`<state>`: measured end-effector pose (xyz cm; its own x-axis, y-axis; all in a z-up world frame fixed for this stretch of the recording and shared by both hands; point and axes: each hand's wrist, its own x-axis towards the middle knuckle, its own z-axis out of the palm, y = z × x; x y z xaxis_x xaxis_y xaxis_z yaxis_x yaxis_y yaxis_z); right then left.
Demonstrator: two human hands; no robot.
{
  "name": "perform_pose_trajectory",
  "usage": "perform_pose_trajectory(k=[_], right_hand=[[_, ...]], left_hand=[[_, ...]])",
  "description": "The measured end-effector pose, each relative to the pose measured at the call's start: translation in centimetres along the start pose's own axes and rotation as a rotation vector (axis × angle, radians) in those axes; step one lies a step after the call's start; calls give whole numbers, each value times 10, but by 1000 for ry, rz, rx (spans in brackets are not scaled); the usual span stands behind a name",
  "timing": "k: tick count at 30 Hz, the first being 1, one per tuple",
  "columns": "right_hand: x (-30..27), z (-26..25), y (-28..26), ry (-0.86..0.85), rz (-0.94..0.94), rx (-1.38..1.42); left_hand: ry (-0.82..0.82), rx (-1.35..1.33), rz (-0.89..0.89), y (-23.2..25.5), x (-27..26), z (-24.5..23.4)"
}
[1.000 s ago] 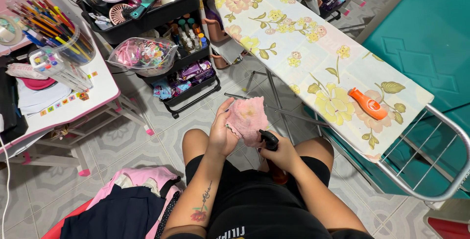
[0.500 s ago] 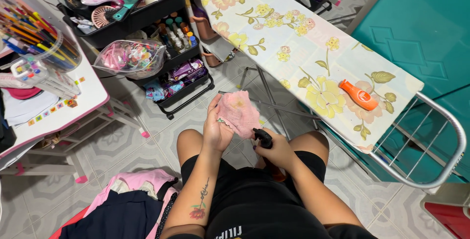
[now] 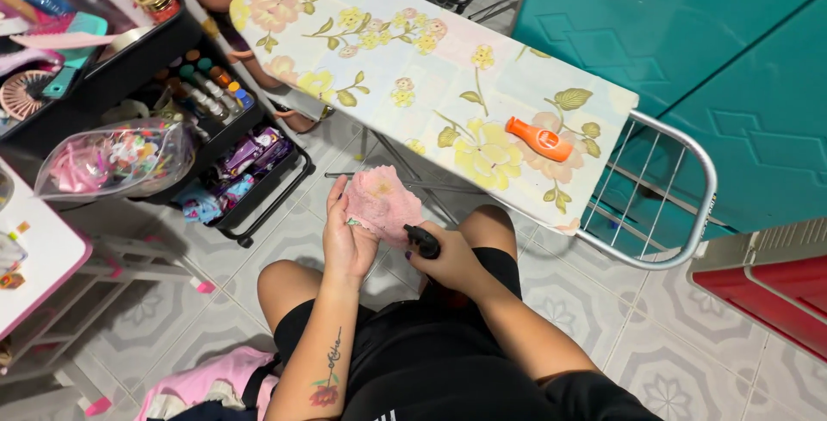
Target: The person sits on the floor and transfers colored pencils from a clear container onto an ironing board, arranging them by color. They then place the container back on the board, pick up a spray bottle and a cloth, and move to a nearby wardrobe to hang a dark garment on a hanger.
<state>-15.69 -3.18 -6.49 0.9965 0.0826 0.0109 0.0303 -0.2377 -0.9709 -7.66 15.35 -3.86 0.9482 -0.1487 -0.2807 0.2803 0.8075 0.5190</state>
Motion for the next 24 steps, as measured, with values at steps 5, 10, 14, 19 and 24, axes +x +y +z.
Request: perform_pose_trajectory(k=[5, 10, 14, 19, 24], right_hand=[[6, -30, 7, 101, -69, 242], [49, -132, -28, 504, -222, 240], [93, -214, -56, 841, -342, 110], [137, -255, -36, 976, -409, -172], [151, -272, -8, 912, -318, -201]], left_hand=[[-39, 3, 4, -16, 15, 11], [-74, 71, 35, -24, 35, 18], [-55, 93, 71, -23, 47, 17], [-59, 82, 80, -25, 59, 12], [-43, 104, 78, -30, 61, 9]])
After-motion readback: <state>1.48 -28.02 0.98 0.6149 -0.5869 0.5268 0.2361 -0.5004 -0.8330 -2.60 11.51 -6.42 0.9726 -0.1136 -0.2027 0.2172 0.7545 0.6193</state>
